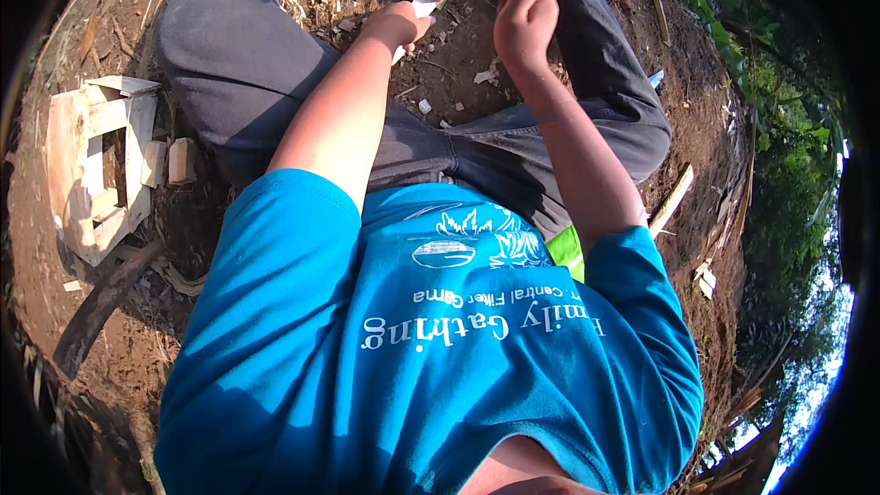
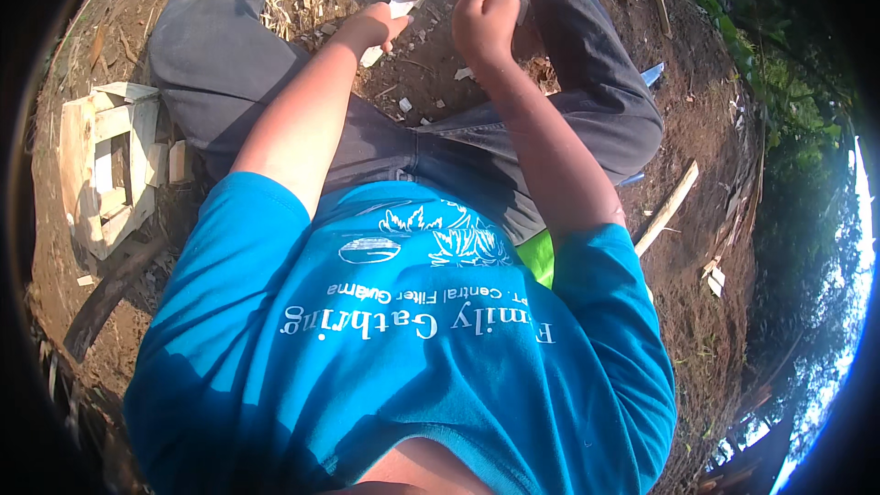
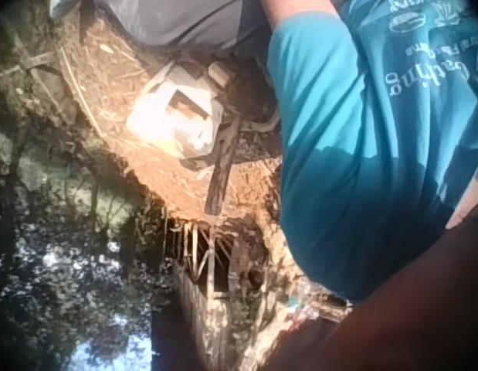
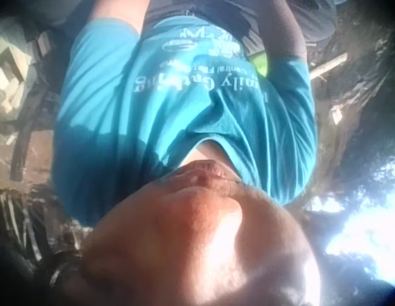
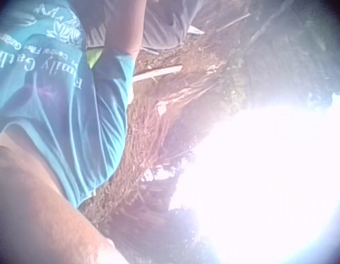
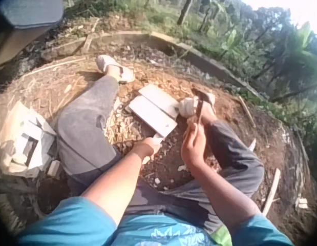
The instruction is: The person sits on the ground and uses a hammer to attach small wooden strips onto a rectangular wooden frame, handling the strips one by one and hammering nails into them.
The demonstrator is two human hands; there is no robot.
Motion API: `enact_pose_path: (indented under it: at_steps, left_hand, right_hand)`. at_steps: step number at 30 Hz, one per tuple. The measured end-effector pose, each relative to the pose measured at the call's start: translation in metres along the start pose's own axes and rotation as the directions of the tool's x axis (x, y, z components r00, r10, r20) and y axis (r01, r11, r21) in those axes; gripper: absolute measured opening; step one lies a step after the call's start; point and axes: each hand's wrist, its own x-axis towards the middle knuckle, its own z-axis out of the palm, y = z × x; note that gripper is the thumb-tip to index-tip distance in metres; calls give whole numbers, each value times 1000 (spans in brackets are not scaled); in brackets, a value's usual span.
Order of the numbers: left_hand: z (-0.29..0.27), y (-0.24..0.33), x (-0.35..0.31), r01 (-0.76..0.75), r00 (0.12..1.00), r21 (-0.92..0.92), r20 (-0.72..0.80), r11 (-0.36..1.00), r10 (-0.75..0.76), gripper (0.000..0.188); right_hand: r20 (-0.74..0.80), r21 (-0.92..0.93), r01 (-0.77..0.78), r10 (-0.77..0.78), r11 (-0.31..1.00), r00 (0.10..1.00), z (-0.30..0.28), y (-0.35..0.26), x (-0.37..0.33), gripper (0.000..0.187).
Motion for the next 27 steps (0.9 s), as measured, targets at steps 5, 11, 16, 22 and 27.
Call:
enact_pose_path:
  at_steps: [5,11,16,22,27]
  left_hand:
    - [-14,8,0,21,1000,89,10,996,-22,51]
    - [-7,-11,-12,-104,995,-11,-2,994,104,58]
    - [5,-1,6,-58,998,59,12,997,58,53]
    - [-6,10,-12,-82,995,-36,-67,996,79,42]
    - [-18,8,6,-211,970,-485,3,849,243,80]
  right_hand:
    - [377,-587,-266,549,765,746,8,33,0,66]
    - [129,225,-29,0,974,992,-26,-66,27,50]
    - [259,-568,-339,554,750,791,8,79,-33,66]
    - [277,-472,-459,621,752,733,-22,48,-26,65]
    - [355,234,-692,603,683,715,-88,-43,-40,44]
